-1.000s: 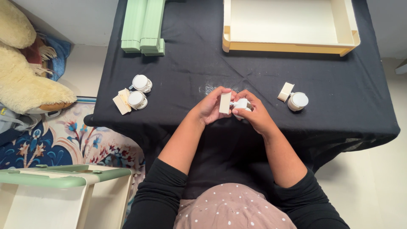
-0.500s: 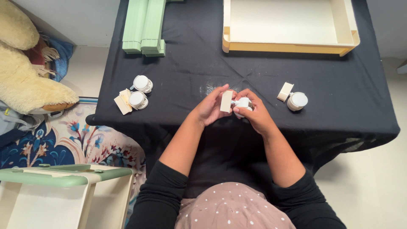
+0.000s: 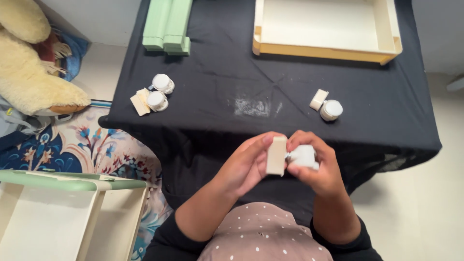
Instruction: The person assembles a small two-tiered plastic storage cart. They place a tray on a table, then repeatedly attach small white plastic feet to rectangular blocks using tape. Finally, they lift and position the assembled cart with green side frames and two trays.
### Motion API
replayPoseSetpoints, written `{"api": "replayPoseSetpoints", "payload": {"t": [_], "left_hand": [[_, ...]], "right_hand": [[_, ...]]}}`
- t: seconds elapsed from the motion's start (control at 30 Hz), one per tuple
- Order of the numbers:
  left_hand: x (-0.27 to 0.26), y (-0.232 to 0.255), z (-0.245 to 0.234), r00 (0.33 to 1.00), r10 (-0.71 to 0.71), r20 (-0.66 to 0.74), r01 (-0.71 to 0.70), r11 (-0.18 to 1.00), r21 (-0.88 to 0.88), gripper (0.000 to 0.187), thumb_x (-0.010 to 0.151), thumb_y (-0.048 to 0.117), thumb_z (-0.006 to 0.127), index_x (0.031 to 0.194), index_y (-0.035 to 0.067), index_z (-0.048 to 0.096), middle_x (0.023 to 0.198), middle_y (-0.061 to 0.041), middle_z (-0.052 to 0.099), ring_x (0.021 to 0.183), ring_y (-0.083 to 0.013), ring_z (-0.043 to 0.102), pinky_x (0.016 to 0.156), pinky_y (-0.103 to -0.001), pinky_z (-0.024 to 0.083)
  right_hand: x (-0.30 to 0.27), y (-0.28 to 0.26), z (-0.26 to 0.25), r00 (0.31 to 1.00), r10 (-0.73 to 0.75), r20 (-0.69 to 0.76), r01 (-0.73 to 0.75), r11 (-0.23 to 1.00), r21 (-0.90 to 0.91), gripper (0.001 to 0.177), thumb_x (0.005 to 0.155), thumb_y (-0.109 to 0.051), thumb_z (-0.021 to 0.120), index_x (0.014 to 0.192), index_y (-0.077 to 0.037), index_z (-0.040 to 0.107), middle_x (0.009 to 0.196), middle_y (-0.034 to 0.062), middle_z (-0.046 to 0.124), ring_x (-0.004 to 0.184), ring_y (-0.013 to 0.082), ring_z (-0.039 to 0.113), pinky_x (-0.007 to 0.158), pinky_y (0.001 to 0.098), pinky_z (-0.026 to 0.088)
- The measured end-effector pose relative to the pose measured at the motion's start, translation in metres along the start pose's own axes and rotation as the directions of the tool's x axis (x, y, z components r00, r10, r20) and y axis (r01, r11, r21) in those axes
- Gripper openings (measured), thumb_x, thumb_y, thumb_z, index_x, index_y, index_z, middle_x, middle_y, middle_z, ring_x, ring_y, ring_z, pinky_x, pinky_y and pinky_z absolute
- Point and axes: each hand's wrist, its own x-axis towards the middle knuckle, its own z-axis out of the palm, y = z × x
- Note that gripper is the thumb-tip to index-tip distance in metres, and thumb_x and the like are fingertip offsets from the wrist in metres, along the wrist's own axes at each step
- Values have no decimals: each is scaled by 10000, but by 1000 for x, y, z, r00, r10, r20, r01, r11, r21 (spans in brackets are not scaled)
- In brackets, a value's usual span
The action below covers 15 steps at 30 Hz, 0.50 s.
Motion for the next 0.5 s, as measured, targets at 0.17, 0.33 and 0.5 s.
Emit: {"api": "replayPoseSetpoints", "payload": {"t": [0.17,0.33,0.5], "left_hand": [[-17,-9,26,997,19,-73,-15,998,59,414,1137,399,465,1223,24,619,1016,-47,631,867,-99,602,760,-257,484],[-25,-15,33,981,5,-196,22,990,137,456,1107,470,404,1160,69,615,966,-15,600,769,-82,555,699,-242,450],[-26,-17,33,981,-8,-193,30,993,111,463,1115,470,375,1176,72,603,971,-14,587,767,-81,547,690,-239,438]], "right_hand": [[-11,-18,16,999,38,3,-38,999,-9,296,878,-68,775,1124,-9,623,1070,57,603,946,111,592,801,254,473],[-17,-15,20,999,34,-15,-35,998,-53,286,878,-73,775,1116,-7,631,1054,58,601,963,115,580,819,254,463],[-21,-11,17,1000,30,-6,-30,999,-18,276,888,-82,771,1114,-10,629,1067,62,608,991,121,589,842,261,475]]}}
